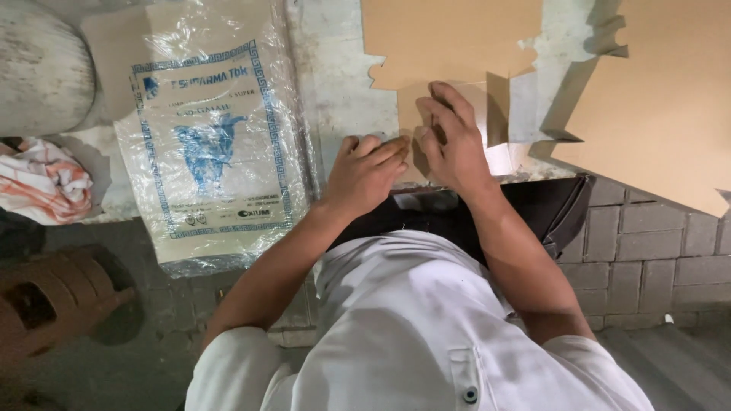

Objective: The person folds and assembles a flat cardboard box on a work surface. They fold the side flaps, tuck tabs into slots, and secure the box shape by hand. The person repeats the process with another box, folding and interlocking the flaps to form a finished container.

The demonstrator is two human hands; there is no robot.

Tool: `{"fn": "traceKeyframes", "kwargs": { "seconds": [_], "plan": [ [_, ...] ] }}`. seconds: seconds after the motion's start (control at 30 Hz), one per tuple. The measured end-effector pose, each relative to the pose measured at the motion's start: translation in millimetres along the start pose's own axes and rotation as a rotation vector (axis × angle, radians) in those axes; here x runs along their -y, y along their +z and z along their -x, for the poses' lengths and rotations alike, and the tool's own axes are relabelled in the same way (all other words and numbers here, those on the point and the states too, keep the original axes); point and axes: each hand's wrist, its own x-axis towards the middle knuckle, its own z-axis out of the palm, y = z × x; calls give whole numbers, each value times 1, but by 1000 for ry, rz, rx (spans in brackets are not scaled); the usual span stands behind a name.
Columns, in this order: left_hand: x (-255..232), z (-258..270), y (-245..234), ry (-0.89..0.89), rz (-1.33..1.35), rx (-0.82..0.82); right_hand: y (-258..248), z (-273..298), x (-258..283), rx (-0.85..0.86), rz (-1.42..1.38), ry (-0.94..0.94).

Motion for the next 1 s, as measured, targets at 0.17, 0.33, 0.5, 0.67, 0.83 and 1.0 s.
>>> {"fn": "traceKeyframes", "kwargs": {
  "seconds": [0.17,0.33,0.5,0.67,0.83,1.0],
  "plan": [
    [6,3,5,-96,97,-56,-40,42,35,-98,-109,-152],
    [-18,15,4,-61,135,-193,-71,88,27,-255,-18,-78],
    [-32,30,-9,-255,-139,13,-81,95,37,31,325,488],
    [-32,33,-10,-280,-95,126,-74,95,27,-8,464,416],
    [-32,44,1,-328,4,133,-73,104,13,14,434,449],
    [-28,47,6,-354,36,74,-77,108,13,69,377,543]
  ]
}}
